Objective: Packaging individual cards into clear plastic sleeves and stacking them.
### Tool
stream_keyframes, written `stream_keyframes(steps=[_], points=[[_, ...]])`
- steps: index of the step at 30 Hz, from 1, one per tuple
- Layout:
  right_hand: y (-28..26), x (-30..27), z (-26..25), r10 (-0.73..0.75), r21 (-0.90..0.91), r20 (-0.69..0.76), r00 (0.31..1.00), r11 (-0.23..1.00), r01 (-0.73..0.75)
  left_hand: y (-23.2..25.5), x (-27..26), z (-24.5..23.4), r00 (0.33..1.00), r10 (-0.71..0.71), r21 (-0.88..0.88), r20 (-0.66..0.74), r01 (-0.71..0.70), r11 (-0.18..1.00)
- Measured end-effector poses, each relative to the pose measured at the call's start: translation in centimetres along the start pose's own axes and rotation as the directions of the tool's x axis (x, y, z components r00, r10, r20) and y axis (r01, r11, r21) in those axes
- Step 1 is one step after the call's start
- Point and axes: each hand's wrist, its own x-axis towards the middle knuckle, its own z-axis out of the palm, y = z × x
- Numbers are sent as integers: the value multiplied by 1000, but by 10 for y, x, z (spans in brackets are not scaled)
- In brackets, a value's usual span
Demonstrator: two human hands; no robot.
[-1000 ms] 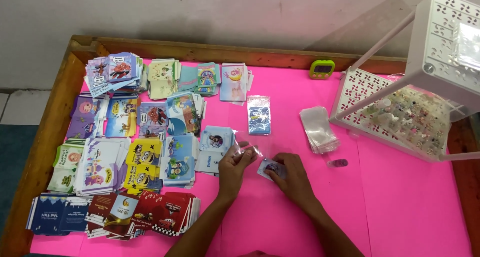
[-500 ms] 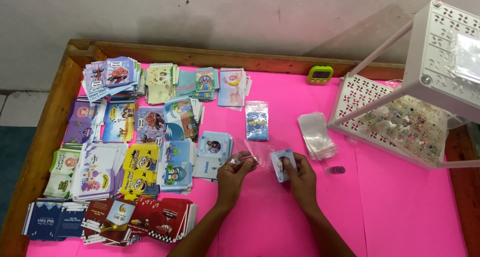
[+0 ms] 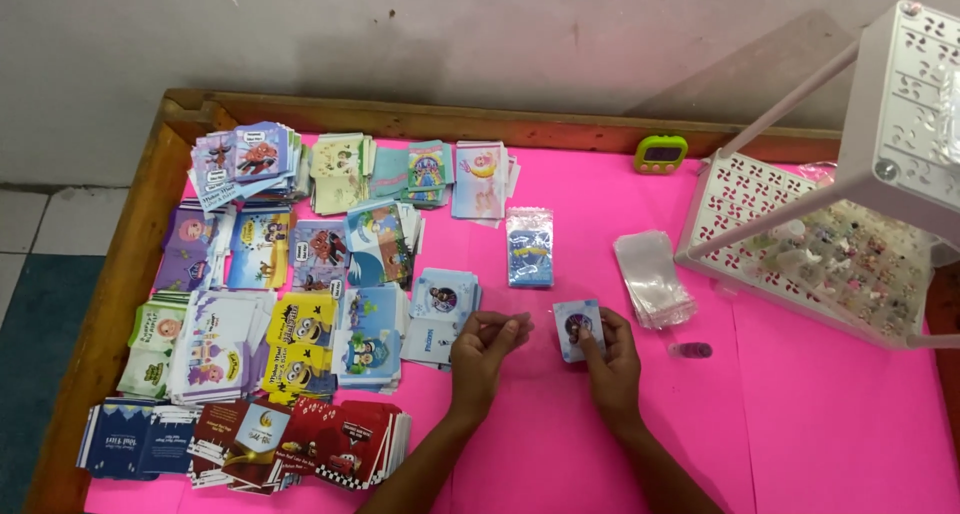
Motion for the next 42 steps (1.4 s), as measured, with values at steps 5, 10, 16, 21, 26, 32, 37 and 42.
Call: stream_keyframes(steps=[5,10,16,21,26,32,37,42], points=[[1,1,-4,-12,124,-31,999,992,16,-3,1,-3,996,-77,-85,-49,73,994],[9,-7,-10,-119,165,-28,993,979,122,18,-8,5,981,-154,30,-121,158,987],[20,-14,-9,-190,155,-5,982,970,188,6,-8,3,980,-153,11,-124,156,988],[11,-15,-9,-184,136,-48,982,973,188,3,-5,1,973,-217,-265,-81,189,946],[7,-12,-8,-37,144,32,999,989,32,5,-5,3,983,-181,-125,-30,176,976],[6,-17,-6,4,173,232,973,984,-45,9,-10,5,983,-180,89,47,175,981],[10,-12,-10,11,57,310,951,998,-30,5,-9,1,987,-133,167,92,116,979],[16,-8,-13,0,43,373,928,999,-17,-1,-9,-1,983,-147,233,110,119,965]])
